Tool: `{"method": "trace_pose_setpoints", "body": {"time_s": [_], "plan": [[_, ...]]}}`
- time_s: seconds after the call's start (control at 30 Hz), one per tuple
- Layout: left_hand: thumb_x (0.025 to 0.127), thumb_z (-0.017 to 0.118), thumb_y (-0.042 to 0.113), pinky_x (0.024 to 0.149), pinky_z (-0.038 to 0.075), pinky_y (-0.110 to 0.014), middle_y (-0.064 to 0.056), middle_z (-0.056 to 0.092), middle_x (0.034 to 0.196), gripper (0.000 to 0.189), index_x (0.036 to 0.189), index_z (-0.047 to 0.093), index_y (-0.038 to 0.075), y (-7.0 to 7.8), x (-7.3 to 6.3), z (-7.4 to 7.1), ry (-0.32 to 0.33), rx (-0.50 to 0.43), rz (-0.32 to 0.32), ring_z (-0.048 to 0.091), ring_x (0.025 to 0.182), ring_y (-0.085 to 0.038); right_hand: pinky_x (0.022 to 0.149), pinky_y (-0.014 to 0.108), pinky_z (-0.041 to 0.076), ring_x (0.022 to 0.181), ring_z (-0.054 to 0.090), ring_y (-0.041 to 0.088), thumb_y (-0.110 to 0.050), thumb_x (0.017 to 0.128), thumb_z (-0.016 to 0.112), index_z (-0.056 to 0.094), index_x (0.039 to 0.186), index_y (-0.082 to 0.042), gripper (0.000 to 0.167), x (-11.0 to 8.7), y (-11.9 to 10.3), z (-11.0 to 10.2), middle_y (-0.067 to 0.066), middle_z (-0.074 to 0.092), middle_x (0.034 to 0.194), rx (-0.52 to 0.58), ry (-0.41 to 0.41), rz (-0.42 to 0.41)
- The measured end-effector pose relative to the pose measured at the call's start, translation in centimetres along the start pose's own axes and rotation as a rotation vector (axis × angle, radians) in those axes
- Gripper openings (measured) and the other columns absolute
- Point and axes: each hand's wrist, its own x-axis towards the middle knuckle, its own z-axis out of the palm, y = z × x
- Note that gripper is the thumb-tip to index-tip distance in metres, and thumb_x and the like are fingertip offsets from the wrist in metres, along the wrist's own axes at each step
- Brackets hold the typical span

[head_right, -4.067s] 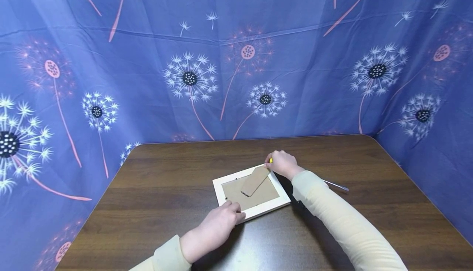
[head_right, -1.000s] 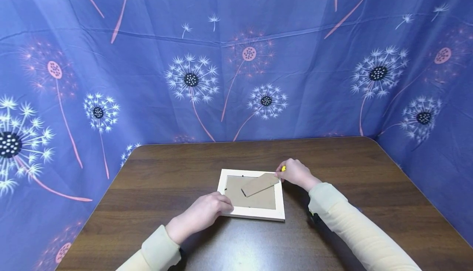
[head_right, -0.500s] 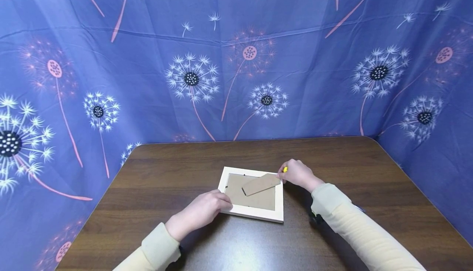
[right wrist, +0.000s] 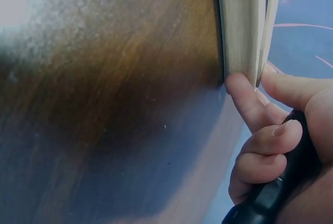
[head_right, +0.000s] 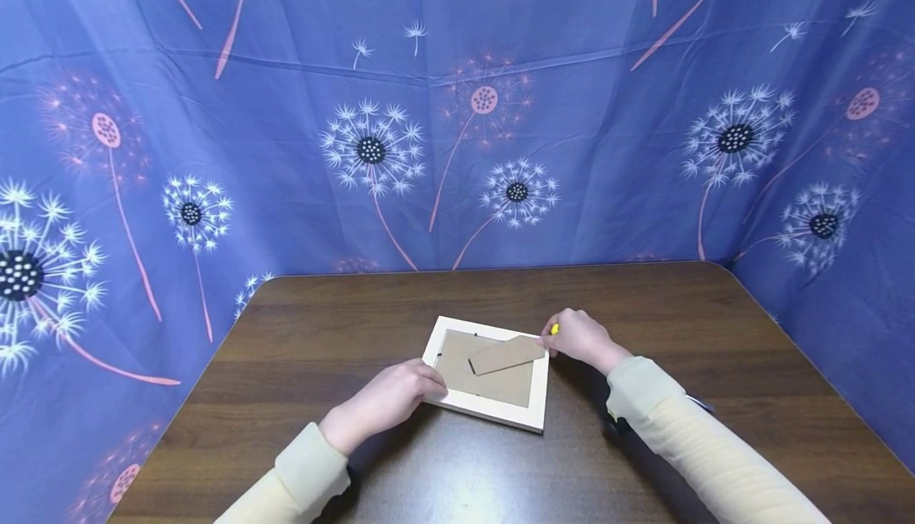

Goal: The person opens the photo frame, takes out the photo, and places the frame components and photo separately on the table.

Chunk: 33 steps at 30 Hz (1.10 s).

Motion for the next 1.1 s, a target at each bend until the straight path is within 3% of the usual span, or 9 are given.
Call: {"method": "trace_pose_setpoints", "body": {"time_s": [0.43, 0.77, 1.1], "plan": [[0.079, 0.062, -0.007, 0.082, 0.048, -0.02, 0.008, 0.07, 0.095, 0.03, 0.09, 0.075, 0.017, -1.1, 0.0, 0.4, 0.044, -0.048, 0.011, 0.062, 0.09, -0.008, 0.051, 0.028, 0.035, 0.056, 0.051, 0.01, -0.025, 0.085, 0.067, 0.07, 0.079, -0.014, 0.013, -0.7, 0.0, 0.0, -0.004, 0.063, 0.058, 0.004, 0.008, -0.006], [0.073, 0.063, -0.011, 0.079, 0.049, -0.019, 0.006, 0.07, 0.091, 0.031, 0.086, 0.074, 0.015, -1.9, 0.1, 0.9, 0.114, -0.074, 0.045, 0.062, 0.087, -0.009, 0.053, 0.028, 0.037, 0.058, 0.053, 0.01, -0.024, 0.085, 0.068, 0.069, 0.079, -0.013, 0.013, -1.0, 0.2, 0.1, -0.004, 0.064, 0.059, 0.0, 0.003, 0.002], [0.079, 0.062, -0.009, 0.083, 0.048, -0.019, 0.007, 0.07, 0.095, 0.029, 0.09, 0.076, 0.015, -2.1, 0.4, 0.6, 0.039, -0.09, 0.007, 0.062, 0.091, -0.008, 0.051, 0.028, 0.034, 0.057, 0.052, 0.011, -0.025, 0.084, 0.068, 0.069, 0.08, -0.011, 0.014, -1.7, 0.0, 0.0, -0.003, 0.064, 0.058, 0.024, -0.002, -0.001]]}}
